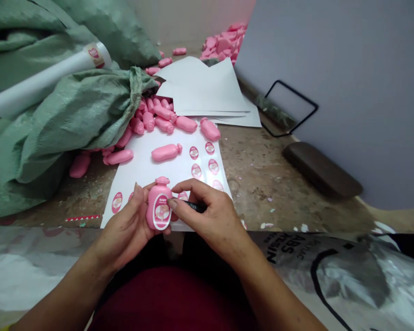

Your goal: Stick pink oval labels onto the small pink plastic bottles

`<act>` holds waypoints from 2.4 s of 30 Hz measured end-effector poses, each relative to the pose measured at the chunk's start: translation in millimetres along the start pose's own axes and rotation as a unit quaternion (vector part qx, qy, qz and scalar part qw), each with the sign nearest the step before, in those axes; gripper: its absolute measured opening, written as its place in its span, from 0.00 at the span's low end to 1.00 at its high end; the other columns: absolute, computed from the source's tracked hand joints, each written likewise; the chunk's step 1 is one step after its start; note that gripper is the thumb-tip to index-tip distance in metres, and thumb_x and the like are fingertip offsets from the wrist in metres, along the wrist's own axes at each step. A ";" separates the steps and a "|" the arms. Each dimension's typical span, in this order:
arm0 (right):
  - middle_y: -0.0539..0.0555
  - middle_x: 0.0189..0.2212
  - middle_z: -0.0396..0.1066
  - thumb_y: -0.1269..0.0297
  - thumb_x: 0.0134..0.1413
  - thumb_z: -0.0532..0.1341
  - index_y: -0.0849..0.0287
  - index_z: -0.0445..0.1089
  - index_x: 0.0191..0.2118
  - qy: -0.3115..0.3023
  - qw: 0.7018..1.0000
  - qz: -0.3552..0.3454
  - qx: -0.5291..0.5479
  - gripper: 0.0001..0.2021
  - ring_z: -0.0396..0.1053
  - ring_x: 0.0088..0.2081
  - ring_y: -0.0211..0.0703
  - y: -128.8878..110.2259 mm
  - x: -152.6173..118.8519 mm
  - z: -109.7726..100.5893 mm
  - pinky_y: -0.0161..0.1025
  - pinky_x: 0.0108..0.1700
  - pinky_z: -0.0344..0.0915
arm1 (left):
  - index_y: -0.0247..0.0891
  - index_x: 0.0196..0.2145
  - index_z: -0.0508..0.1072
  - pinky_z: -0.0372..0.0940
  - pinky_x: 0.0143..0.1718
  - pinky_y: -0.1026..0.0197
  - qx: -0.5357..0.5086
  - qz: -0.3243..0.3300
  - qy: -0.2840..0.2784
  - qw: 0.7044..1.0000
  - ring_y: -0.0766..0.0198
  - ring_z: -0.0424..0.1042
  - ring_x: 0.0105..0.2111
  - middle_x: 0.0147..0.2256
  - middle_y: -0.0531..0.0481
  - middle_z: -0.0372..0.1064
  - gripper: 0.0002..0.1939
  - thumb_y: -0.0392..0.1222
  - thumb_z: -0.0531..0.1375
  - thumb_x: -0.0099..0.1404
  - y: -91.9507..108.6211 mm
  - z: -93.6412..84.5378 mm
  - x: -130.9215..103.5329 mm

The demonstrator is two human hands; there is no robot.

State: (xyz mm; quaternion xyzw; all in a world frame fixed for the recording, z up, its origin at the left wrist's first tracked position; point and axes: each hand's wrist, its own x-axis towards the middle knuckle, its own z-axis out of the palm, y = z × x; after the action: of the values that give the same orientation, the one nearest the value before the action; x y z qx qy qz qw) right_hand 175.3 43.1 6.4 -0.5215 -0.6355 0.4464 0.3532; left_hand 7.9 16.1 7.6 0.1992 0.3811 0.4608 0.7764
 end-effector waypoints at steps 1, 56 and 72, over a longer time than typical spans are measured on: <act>0.44 0.18 0.61 0.57 0.52 0.64 0.56 0.77 0.37 -0.001 1.000 0.002 -0.003 0.10 0.58 0.22 0.36 0.1 -0.3 0.4 0.35 0.26 0.55 | 0.42 0.51 0.71 0.69 0.28 0.66 -0.002 -0.001 0.001 1.000 0.63 0.73 0.34 0.39 0.48 0.72 0.24 0.61 0.57 0.67 -0.1 0.7 -0.3; 0.50 0.30 0.77 0.55 0.52 0.67 0.55 0.78 0.37 -0.086 0.990 0.031 0.106 0.10 0.72 0.32 0.42 6.3 -4.0 3.6 0.36 0.34 0.67 | 0.49 0.58 0.65 0.65 0.41 0.63 0.131 0.021 0.022 0.991 0.64 0.68 0.45 0.47 0.51 0.66 0.23 0.43 0.63 0.67 -2.0 -6.3 -7.7; 0.49 0.26 0.71 0.62 0.56 0.63 0.56 0.70 0.30 0.044 0.998 -0.052 0.016 0.05 0.66 0.29 0.40 0.1 -10.7 20.6 0.37 0.34 0.63 | 0.40 0.50 0.75 0.66 0.44 0.62 0.013 0.039 0.028 0.999 0.62 0.71 0.45 0.46 0.46 0.72 0.14 0.47 0.60 0.70 -8.1 0.7 -0.6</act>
State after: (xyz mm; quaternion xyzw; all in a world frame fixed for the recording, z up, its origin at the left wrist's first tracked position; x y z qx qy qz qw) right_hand 158.7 28.5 -0.7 -0.5015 -0.6384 0.4141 0.4116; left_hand 12.9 11.6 2.9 0.2112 0.4002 0.4913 0.7442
